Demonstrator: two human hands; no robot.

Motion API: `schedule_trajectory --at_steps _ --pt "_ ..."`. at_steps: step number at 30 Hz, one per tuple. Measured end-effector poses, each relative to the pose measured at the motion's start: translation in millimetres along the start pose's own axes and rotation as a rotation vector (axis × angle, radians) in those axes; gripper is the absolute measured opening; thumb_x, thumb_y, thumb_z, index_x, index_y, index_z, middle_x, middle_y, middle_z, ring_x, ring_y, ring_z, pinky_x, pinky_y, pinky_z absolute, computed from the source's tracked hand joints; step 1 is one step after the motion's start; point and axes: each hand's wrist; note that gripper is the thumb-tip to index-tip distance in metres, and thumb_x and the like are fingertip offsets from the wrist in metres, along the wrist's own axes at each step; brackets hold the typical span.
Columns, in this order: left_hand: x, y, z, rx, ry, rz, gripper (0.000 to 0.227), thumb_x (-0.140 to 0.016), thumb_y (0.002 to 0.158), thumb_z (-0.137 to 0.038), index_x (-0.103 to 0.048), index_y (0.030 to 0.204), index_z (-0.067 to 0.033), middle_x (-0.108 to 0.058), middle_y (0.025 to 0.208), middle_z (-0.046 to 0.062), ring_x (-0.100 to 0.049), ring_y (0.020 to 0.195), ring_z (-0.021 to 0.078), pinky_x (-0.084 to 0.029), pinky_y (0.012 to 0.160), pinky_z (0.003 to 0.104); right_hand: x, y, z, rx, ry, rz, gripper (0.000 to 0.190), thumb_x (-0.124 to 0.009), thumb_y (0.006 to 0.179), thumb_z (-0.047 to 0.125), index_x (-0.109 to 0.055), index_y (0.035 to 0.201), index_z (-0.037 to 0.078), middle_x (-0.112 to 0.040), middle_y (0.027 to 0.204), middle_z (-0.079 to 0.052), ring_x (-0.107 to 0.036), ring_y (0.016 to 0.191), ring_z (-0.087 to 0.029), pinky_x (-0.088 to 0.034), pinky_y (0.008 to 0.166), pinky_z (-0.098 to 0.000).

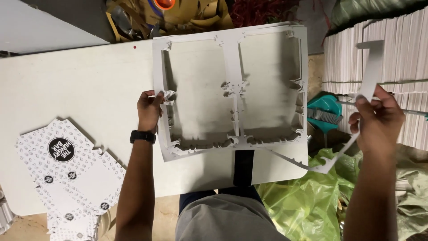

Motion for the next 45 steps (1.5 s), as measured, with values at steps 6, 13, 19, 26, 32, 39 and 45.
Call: schedule_trajectory --at_steps 6,13,19,26,32,39,45 --pt "-1.3 12.1 20.6 -0.154 0.501 -0.126 0.027 -0.074 0.087 -0.042 -0.064 0.098 -0.0187 -0.072 0.082 -0.001 -0.067 0.075 0.0151 -0.052 0.074 0.031 -41.6 43.5 -27.0 0.028 0.014 0.129 0.038 -0.07 0.105 0.009 -0.064 0.14 0.024 -0.071 0.104 0.001 -0.065 0.07 -0.005 -0.059 0.052 -0.0183" --pt "-9.1 -8.6 3.6 -0.392 0.893 -0.168 0.04 -0.075 0.097 -0.033 -0.051 0.127 -0.021 -0.066 0.1 0.008 -0.071 0.086 0.0365 -0.057 0.076 0.054 -88.2 121.5 -98.5 0.108 -0.007 0.194 0.047 -0.076 0.102 0.016 -0.059 0.144 0.007 -0.069 0.09 -0.011 -0.066 0.071 -0.017 -0.065 0.059 -0.032" --pt "-11.8 -10.3 -18.2 -0.4 1.092 0.084 0.052 -0.064 0.104 -0.021 -0.048 0.153 -0.0302 -0.05 0.136 0.023 -0.065 0.113 0.0517 -0.056 0.089 0.063 -101.5 146.8 -143.1 0.073 -0.126 0.179 0.047 -0.08 0.096 0.017 -0.062 0.138 0.005 -0.072 0.086 -0.011 -0.066 0.069 -0.014 -0.062 0.056 -0.0277" --pt "2.5 22.6 7.0 -0.393 1.302 0.214 0.06 -0.076 0.09 -0.043 -0.057 0.146 -0.0367 -0.052 0.142 0.023 -0.067 0.115 0.0483 -0.058 0.091 0.057 -96.4 144.3 -149.3 0.117 -0.235 0.201 0.039 -0.077 0.102 0.021 -0.064 0.134 0.003 -0.069 0.087 -0.011 -0.068 0.07 -0.015 -0.059 0.054 -0.0284" --pt "-3.5 14.4 3.9 -0.413 1.34 0.204 0.061 -0.084 0.085 -0.032 -0.061 0.141 -0.0325 -0.053 0.143 0.029 -0.068 0.113 0.0499 -0.059 0.09 0.056 -92.2 139.6 -156.7 0.067 -0.166 0.212 0.038 -0.07 0.104 0.024 -0.065 0.13 -0.004 -0.068 0.078 -0.012 -0.067 0.067 -0.016 -0.055 0.057 -0.0302" --pt "-13.0 -4.8 -19.8 -0.436 1.282 0.234 0.061 -0.085 0.085 -0.023 -0.062 0.141 -0.0243 -0.049 0.144 0.04 -0.062 0.117 0.0568 -0.056 0.096 0.059 -95.4 135.8 -166.5 0.137 -0.302 0.092 0.036 -0.07 0.103 0.023 -0.063 0.138 0.016 -0.068 0.094 -0.007 -0.068 0.083 -0.02 -0.054 0.069 -0.0367" --pt "-4.5 11.0 1.8 -0.47 1.309 0.213 0.048 -0.077 0.093 -0.016 -0.065 0.139 -0.0243 -0.055 0.139 0.038 -0.064 0.116 0.0536 -0.058 0.092 0.056 -106.0 113.6 -142.3 0.558 -0.46 0.091 0.041 -0.065 0.101 -0.01 -0.059 0.137 0.009 -0.06 0.102 -0.026 -0.072 0.091 -0.048 -0.061 0.073 -0.0519"
Point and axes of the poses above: each hand's wrist, its own y-axis towards the middle knuckle, its own x-axis out of the back of the hand, z = x × y
